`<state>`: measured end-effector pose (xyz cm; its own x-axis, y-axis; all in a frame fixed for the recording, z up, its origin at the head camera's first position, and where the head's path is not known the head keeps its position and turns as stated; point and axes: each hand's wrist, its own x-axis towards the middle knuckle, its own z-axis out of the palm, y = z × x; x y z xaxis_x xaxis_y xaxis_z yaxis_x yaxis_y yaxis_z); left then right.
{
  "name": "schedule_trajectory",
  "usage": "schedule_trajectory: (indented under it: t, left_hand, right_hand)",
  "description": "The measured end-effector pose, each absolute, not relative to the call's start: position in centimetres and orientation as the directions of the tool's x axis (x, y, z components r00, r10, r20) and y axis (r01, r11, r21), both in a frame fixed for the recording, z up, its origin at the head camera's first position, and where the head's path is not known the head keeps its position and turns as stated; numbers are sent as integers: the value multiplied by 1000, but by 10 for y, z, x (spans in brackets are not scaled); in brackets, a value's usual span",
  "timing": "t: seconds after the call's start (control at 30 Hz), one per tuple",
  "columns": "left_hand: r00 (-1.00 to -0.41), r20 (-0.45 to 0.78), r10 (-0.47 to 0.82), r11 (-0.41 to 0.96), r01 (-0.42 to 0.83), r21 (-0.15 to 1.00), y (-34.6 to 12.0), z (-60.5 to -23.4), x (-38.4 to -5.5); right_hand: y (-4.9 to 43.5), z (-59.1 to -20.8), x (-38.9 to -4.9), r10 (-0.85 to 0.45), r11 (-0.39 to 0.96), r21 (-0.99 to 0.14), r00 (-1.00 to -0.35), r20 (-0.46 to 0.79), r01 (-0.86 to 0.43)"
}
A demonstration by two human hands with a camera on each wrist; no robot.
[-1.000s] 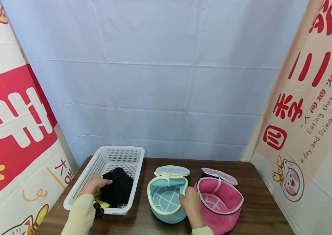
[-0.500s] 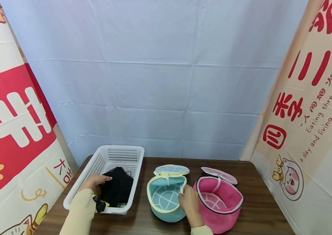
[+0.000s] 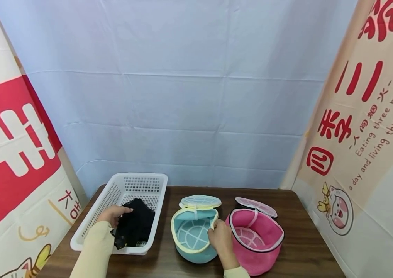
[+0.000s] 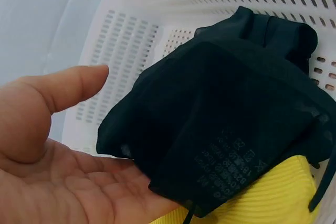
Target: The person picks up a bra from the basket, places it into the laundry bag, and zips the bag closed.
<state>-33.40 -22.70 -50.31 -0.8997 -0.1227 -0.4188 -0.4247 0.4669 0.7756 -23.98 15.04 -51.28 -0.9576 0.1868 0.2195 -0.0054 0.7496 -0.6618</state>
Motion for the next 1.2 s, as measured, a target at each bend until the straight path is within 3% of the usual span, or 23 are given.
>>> schedule_trajectory:
  t: [0.43,0.77,1.2]
  left_hand:
    - [-892,-418,-173,546,-440,713,-223,-505,-338]
    - [-894,-411,-181,645,-423,636,-227,-527,-358]
    - [-914,-378,-146,617,-383,687,-222,-507,-335]
  right_hand:
    - [156,-512,-236,196,781,-624,-955,222,15]
    - [156,-513,-236,196,771,-636,-962,189,33]
    - [157,-512,-234,192,763,-646,-966,175,35]
